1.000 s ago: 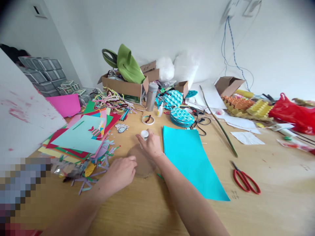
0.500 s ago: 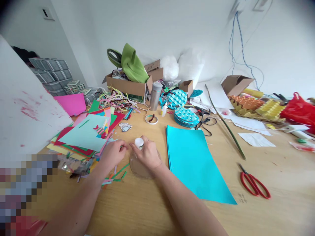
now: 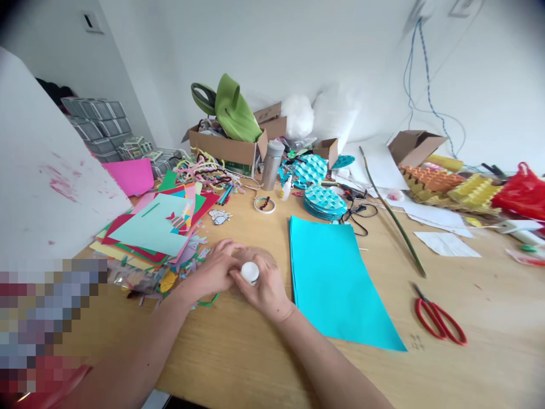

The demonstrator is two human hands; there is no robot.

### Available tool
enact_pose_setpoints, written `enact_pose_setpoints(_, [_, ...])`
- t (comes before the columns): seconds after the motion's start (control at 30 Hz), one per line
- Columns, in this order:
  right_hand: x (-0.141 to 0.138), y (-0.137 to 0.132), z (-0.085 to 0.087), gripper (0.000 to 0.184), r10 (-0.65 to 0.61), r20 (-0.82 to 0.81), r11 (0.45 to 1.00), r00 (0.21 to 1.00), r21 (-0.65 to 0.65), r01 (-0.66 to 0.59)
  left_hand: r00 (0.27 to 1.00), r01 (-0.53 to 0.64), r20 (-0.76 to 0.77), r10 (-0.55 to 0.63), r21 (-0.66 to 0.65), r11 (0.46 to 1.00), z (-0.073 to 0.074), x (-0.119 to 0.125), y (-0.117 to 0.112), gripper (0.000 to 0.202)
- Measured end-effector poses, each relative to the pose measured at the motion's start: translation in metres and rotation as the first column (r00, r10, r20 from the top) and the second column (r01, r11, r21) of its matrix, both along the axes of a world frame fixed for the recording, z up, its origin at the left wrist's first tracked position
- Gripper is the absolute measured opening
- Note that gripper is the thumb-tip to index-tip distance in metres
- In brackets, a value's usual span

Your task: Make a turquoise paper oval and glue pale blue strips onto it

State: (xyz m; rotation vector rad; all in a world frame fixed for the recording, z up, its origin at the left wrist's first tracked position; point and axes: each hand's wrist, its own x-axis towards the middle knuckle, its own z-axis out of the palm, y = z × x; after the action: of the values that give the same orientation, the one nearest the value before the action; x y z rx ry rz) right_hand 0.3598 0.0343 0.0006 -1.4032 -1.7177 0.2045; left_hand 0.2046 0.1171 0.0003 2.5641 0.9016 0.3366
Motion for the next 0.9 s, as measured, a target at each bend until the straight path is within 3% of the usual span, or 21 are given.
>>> enact_pose_setpoints(0.17, [0.014, -0.011, 0.003, 0.036, -0.165, -0.017, 0.986, 0.986, 0.019, 0.165, 1.0, -0.008, -0.009, 0.008, 0.008, 1.0, 0.002, 0.0, -0.001, 0.022])
enact_pose_setpoints(0.33, [0.015, -0.008, 0.004, 0.035, -0.127, -0.012, 0.992, 0.992, 0.025, 0.128, 1.0, -0.022, -0.007, 0.022, -0.013, 1.0, 0.004, 0.001, -0.002, 0.021])
enact_pose_setpoints(0.5, [0.024, 0.002, 0.005, 0.037, -0.294, -0.035, 0.954, 0.955, 0.051, 0.296, 0.999, -0.03, -0.014, 0.029, -0.04, 0.999, 0.004, 0.003, -0.003, 0.024])
enact_pose_setpoints(0.63, [0.026, 0.005, 0.006, 0.04, -0.254, -0.052, 0.967, 0.966, 0.014, 0.255, 0.999, -0.035, -0.017, 0.035, -0.056, 0.998, 0.003, 0.004, -0.003, 0.025])
enact_pose_setpoints(0.77, [0.025, 0.007, 0.009, 0.037, -0.356, -0.125, 0.933, 0.926, 0.01, 0.36, 0.999, -0.037, -0.009, 0.036, -0.061, 0.997, 0.003, 0.004, -0.004, 0.025])
enact_pose_setpoints(0.9, [0.023, 0.014, 0.01, 0.04, -0.269, -0.067, 0.963, 0.961, -0.009, 0.269, 0.999, -0.042, -0.023, 0.04, -0.062, 0.997, 0.005, 0.004, -0.005, 0.026])
